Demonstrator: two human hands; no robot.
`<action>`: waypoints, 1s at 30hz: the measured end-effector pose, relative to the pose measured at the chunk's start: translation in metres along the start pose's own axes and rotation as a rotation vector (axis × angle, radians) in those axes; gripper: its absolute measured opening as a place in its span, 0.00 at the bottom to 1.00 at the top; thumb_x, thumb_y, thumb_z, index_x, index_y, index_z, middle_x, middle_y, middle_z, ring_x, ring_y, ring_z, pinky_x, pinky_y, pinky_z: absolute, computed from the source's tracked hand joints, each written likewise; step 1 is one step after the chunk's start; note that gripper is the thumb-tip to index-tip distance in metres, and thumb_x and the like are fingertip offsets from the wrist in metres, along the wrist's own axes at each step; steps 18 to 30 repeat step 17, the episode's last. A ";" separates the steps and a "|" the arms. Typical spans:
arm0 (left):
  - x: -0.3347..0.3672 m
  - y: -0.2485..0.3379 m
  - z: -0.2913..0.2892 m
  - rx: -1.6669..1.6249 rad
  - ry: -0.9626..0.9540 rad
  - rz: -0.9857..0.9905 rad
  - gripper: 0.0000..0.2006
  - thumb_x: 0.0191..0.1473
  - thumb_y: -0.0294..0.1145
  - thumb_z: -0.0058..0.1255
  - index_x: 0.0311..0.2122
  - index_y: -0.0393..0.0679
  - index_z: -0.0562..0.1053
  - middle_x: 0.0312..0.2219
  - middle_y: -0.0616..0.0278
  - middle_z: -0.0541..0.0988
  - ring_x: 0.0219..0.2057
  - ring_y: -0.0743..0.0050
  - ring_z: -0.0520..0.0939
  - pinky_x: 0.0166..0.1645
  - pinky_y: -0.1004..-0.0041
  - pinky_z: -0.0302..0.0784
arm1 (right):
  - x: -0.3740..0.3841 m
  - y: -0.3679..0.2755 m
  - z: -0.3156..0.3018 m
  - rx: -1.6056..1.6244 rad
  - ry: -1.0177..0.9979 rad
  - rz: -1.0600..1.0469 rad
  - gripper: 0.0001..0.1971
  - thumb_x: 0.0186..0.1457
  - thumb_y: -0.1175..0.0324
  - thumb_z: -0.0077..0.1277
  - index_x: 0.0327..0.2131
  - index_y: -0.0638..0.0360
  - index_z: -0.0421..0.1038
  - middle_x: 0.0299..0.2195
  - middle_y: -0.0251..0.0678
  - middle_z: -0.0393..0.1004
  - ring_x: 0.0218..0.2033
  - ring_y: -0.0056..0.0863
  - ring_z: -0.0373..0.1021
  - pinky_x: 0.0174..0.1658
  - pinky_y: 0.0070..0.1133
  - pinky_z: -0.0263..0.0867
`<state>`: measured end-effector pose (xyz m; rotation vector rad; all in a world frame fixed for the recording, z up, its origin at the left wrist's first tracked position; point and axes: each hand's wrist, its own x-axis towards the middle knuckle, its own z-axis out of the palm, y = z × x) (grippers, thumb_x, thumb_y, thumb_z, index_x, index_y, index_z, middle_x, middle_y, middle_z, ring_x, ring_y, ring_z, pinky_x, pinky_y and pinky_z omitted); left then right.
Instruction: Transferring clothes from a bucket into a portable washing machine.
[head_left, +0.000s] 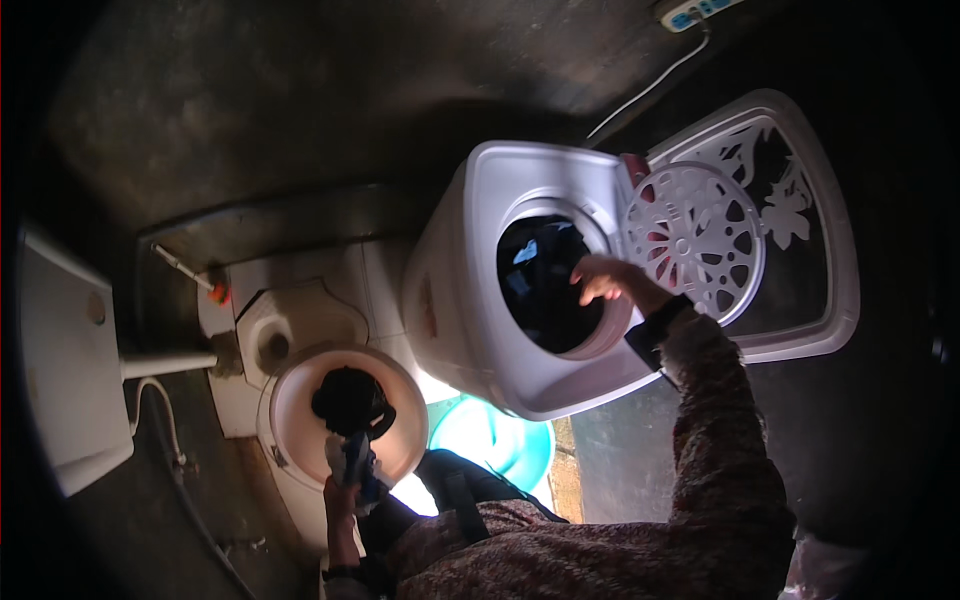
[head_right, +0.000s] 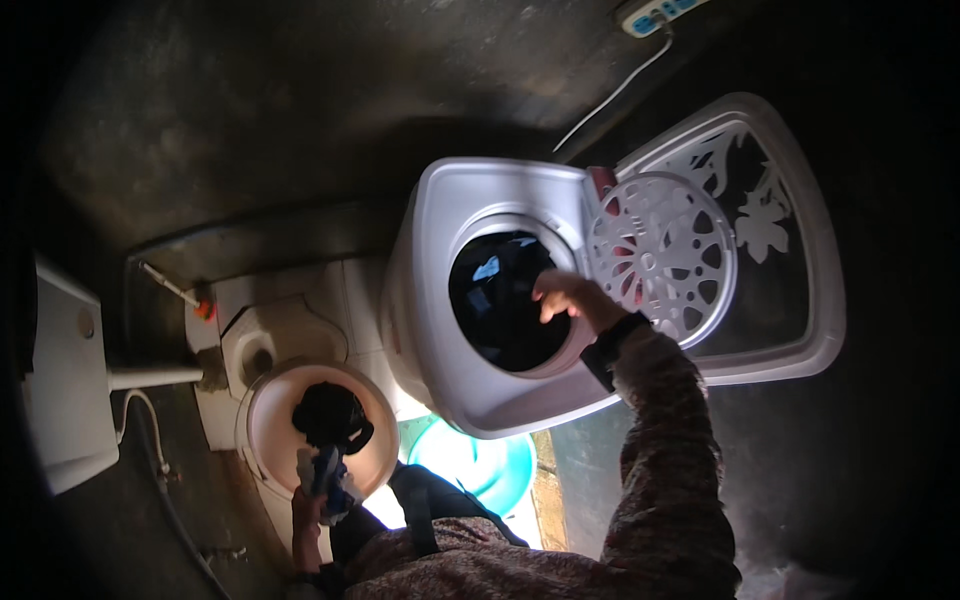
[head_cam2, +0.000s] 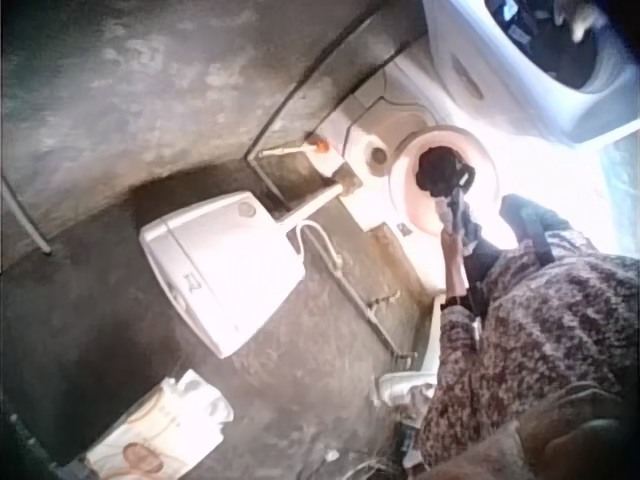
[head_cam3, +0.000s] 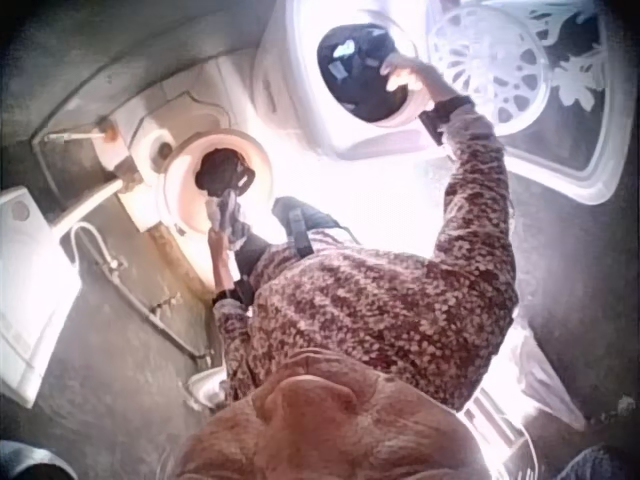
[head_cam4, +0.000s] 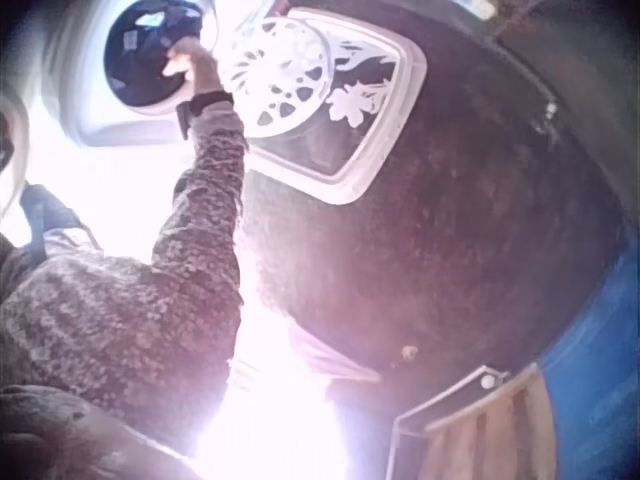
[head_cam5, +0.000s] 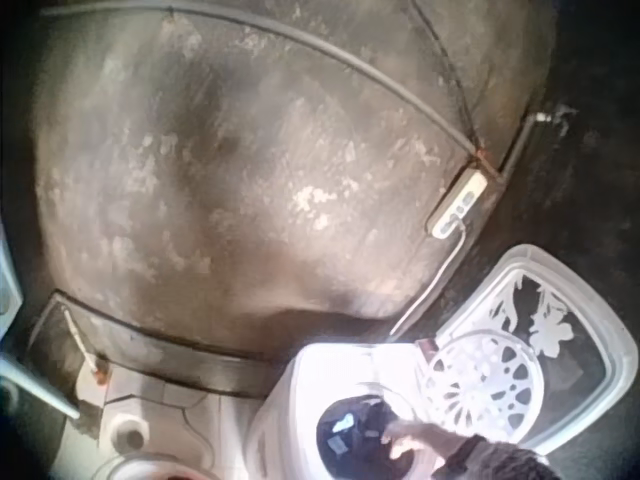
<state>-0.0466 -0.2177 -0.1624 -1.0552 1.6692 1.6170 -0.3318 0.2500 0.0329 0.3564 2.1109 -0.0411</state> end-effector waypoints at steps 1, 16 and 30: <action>0.004 -0.003 0.000 -0.005 0.004 0.029 0.22 0.30 0.25 0.50 0.38 0.35 0.63 0.30 0.57 0.71 0.31 0.68 0.72 0.36 0.71 0.68 | -0.002 -0.006 -0.010 0.002 0.053 -0.015 0.32 0.29 0.67 0.57 0.46 0.54 0.60 0.26 0.41 0.71 0.33 0.30 0.68 0.20 0.25 0.67; 0.005 -0.005 -0.022 -0.027 0.049 -0.063 0.21 0.31 0.23 0.48 0.38 0.36 0.64 0.31 0.59 0.71 0.33 0.69 0.72 0.39 0.72 0.67 | 0.008 -0.010 -0.001 0.257 -0.133 -0.106 0.46 0.35 0.69 0.56 0.55 0.49 0.37 0.50 0.52 0.50 0.47 0.38 0.56 0.32 0.31 0.68; 0.006 -0.004 -0.025 -0.035 0.038 -0.090 0.22 0.32 0.23 0.48 0.40 0.36 0.64 0.33 0.59 0.71 0.35 0.68 0.72 0.42 0.72 0.65 | 0.004 -0.002 -0.002 0.258 -0.177 -0.122 0.45 0.36 0.69 0.56 0.56 0.47 0.36 0.51 0.52 0.49 0.51 0.37 0.51 0.31 0.32 0.68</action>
